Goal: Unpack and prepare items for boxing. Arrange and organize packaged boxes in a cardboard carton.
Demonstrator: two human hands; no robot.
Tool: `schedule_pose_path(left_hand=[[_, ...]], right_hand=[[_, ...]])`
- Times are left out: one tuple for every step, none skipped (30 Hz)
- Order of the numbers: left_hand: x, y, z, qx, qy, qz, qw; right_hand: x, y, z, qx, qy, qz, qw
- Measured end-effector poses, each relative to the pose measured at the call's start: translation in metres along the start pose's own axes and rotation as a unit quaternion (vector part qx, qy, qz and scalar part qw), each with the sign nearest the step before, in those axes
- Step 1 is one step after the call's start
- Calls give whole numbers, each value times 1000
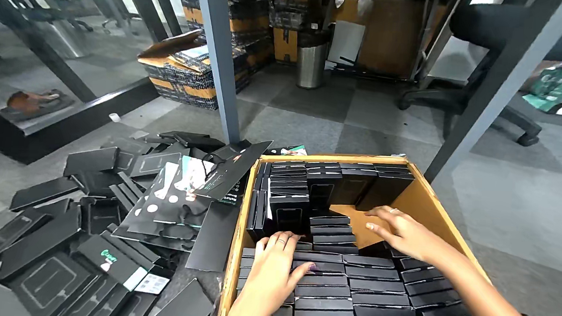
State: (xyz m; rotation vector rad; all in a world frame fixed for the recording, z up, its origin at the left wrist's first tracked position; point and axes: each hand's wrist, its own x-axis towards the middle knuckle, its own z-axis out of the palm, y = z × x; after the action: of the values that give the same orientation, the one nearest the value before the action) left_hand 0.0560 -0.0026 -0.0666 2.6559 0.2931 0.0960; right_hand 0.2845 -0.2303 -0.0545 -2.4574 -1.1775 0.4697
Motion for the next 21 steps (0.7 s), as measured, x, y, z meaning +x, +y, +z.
schedule_pose_path(left_hand=[[0, 2, -3, -2, -28, -20, 999], [0, 2, -5, -3, -46, -31, 998], [1, 2, -6, -4, -54, -35, 998], [1, 2, -6, -6, -60, -37, 998], [1, 2, -6, -8, -66, -39, 997], [1, 2, -6, -8, -72, -40, 997], [2, 2, -6, -5, -82, -45, 996], [2, 3, -7, -1, -94, -50, 994], [3, 3, -8, 1, -104, -55, 993], [4, 3, -8, 1, -112, -59, 992], [5, 2, -9, 1, -123, -61, 990], [5, 2, -9, 0, -130, -62, 990], [6, 1, -9, -2, -136, -63, 989], [6, 1, -10, -3, -141, -64, 988], [6, 1, -10, -4, -148, -67, 987], [7, 1, -11, -4, -159, -72, 985], [7, 1, -12, -2, -169, -74, 983], [7, 2, -13, -2, -176, -74, 982], [8, 2, -14, -3, -183, -72, 981], [8, 3, -14, -1, -189, -68, 980], [8, 3, -15, -1, -195, -64, 979]], right_hand=[[8, -12, 3, -4, -14, 0, 1000], [16, -24, 7, -8, -30, -3, 1000], [25, -36, 11, -11, -46, -9, 999], [33, -47, 15, -9, -63, -13, 998], [42, -57, 19, -5, -84, -11, 996], [51, -65, 23, 0, -107, -5, 994], [60, -71, 27, 1, -131, 3, 991], [70, -76, 31, 0, -155, 13, 988], [78, -80, 34, -3, -180, 31, 983], [86, -83, 37, -3, -199, 56, 978], [92, -87, 38, -6, -216, 86, 973], [99, -90, 39, -11, -227, 113, 967], [103, -96, 40, -20, -233, 134, 963], [104, -104, 39, -32, -236, 153, 959], [105, -113, 40, -48, -240, 169, 955], [109, -120, 45, -79, -252, 188, 946], [111, -129, 49, -107, -262, 210, 936], [111, -139, 52, -129, -269, 231, 926], [111, -145, 57, -154, -273, 244, 918], [112, -147, 62, -170, -272, 253, 913], [113, -149, 63, -177, -274, 261, 909]])
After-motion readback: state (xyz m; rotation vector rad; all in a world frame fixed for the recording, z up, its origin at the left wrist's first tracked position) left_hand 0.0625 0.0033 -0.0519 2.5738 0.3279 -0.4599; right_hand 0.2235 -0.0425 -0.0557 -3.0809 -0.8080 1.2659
